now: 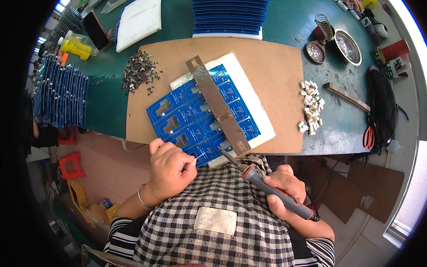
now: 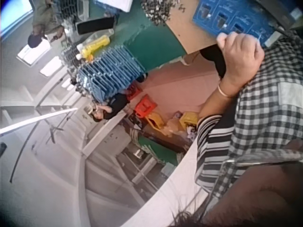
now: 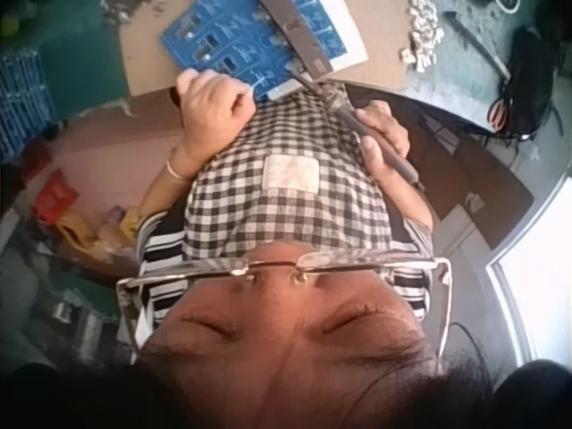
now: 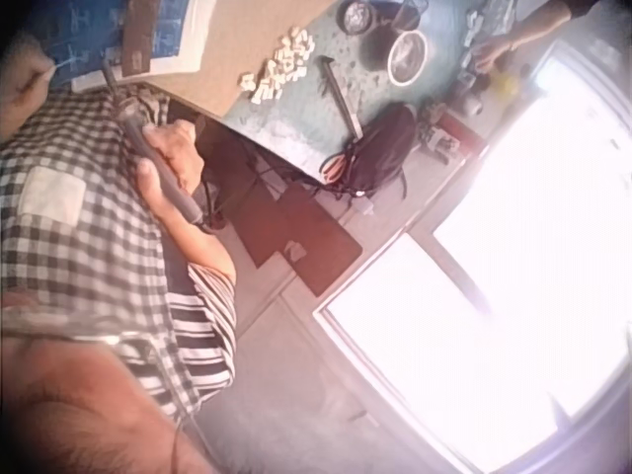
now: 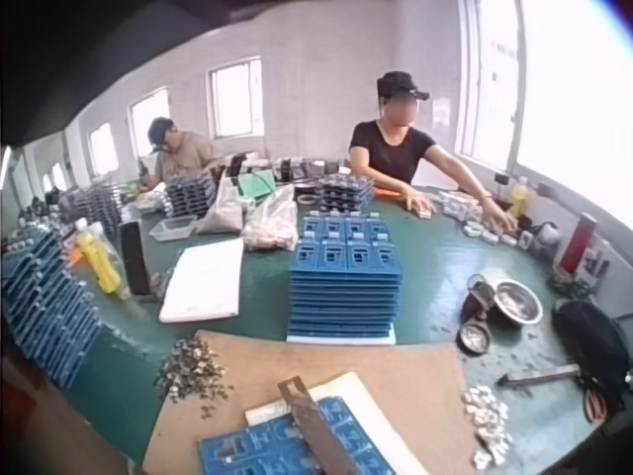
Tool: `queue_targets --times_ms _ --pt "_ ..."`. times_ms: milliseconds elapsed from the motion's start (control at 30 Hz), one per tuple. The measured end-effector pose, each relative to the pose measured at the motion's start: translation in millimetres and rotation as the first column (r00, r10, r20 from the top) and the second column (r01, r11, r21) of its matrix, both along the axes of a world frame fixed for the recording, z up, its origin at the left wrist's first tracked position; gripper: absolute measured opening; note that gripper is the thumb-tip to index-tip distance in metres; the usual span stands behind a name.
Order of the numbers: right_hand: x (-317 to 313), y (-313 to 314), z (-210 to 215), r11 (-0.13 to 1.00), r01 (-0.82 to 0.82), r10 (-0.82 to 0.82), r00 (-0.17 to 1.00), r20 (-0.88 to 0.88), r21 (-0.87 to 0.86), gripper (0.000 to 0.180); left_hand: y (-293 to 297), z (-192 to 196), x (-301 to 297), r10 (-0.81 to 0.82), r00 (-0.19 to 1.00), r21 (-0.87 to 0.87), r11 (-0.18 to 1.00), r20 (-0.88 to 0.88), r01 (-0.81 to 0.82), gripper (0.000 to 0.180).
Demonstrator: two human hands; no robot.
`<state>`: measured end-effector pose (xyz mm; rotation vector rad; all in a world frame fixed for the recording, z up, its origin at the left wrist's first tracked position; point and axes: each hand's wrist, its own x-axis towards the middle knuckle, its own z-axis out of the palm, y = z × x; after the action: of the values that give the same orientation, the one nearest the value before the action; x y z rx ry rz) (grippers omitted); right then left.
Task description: The person solders electronic components onto a circuit board panel using a soldering iron and solder wire, places the finished panel onto a stack, and positions a new circuit board panel under a metal guide before soldering components onto it.
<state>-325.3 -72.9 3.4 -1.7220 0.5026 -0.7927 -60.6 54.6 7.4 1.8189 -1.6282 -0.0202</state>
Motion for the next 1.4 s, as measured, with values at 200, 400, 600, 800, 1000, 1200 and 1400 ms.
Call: queue_targets --times_ms 200,400,600,800,1000,1200,1400 --pt "-3 1 -5 0.999 -0.041 0.041 0.999 -0.014 -0.01 0.036 -3 0 -7 -0.068 0.995 0.022 0.998 0.079 0.067 0.02" --pt "0 3 -6 1.0 -0.014 0.014 1.0 -0.021 0.007 0.033 0 -4 -12 -0.032 0.992 0.057 0.998 0.123 0.025 0.02" --pt "3 0 -5 0.998 -0.064 0.063 0.997 -0.035 -0.026 0.032 1 -9 -13 -0.013 0.992 0.057 0.998 0.129 0.006 0.019" --pt "6 0 -4 0.998 -0.07 0.069 0.996 -0.055 -0.005 0.032 0 -9 -14 -0.007 0.989 0.053 0.999 0.146 -0.001 0.017" --pt "8 -1 -4 0.998 -0.067 0.068 0.996 -0.06 0.013 0.033 -3 -9 -15 -0.005 0.989 0.054 0.999 0.145 -0.003 0.015" --pt "11 -1 -5 0.998 -0.047 0.049 0.998 -0.043 0.047 0.032 -9 -7 -14 0.0 0.992 0.047 0.999 0.125 -0.006 0.015" --pt "13 -2 -7 0.997 -0.049 0.051 0.998 -0.04 0.054 0.032 -13 -3 -12 -0.027 0.995 0.102 0.995 0.099 0.017 0.016"
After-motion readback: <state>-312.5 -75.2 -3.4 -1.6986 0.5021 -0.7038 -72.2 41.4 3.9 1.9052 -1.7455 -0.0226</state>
